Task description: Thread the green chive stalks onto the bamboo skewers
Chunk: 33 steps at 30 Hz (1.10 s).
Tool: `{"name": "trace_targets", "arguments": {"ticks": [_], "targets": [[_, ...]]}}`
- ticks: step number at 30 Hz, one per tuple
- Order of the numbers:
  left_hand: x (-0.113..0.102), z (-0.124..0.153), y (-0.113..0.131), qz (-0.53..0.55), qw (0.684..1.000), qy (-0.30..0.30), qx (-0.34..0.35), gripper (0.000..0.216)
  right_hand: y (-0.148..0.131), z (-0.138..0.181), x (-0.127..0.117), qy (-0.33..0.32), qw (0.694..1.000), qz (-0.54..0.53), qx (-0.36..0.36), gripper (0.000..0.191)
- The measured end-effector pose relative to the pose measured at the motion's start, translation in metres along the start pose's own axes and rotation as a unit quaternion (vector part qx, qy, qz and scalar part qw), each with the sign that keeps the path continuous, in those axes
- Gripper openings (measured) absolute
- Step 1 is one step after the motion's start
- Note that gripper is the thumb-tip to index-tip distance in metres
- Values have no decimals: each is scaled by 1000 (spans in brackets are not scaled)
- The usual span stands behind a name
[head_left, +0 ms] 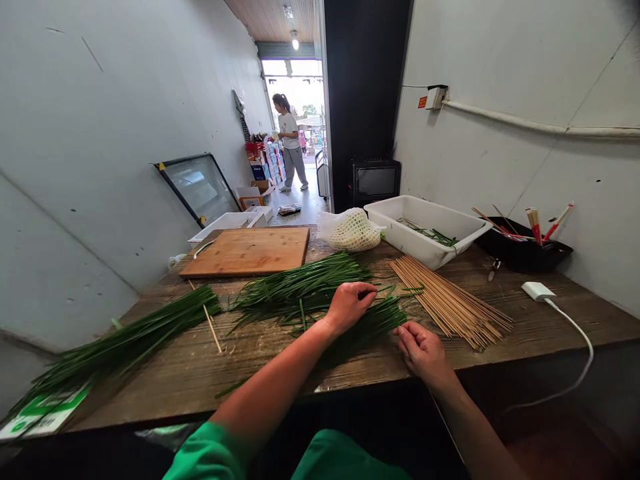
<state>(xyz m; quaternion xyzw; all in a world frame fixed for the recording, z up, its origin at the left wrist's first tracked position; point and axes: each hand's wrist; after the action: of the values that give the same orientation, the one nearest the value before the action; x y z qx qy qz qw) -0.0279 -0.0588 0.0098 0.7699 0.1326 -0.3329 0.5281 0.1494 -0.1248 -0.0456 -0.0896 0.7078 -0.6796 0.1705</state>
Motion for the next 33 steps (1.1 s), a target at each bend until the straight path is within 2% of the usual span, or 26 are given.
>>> {"name": "trace_targets", "arguments": {"ticks": [7, 18, 33], "targets": [[-1, 0, -1, 65, 998, 13, -2, 15, 3, -1, -1, -9, 1000, -9, 7, 37], [4, 0, 2, 55, 998, 17, -27, 13, 3, -2, 0, 23, 1000, 19, -1, 37], [5, -1, 1, 92, 996, 5, -19, 12, 3, -1, -1, 9, 1000, 16, 2, 39]]}}
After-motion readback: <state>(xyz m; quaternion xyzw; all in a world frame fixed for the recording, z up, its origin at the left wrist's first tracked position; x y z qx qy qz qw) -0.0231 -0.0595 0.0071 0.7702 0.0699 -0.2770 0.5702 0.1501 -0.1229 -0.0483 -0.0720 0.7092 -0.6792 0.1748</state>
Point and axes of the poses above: each hand's wrist, its own z-axis away from the middle knuckle, its own x-axis out of the palm, y = z × x, and after that the axes turned 13 degrees about -y, right-handed
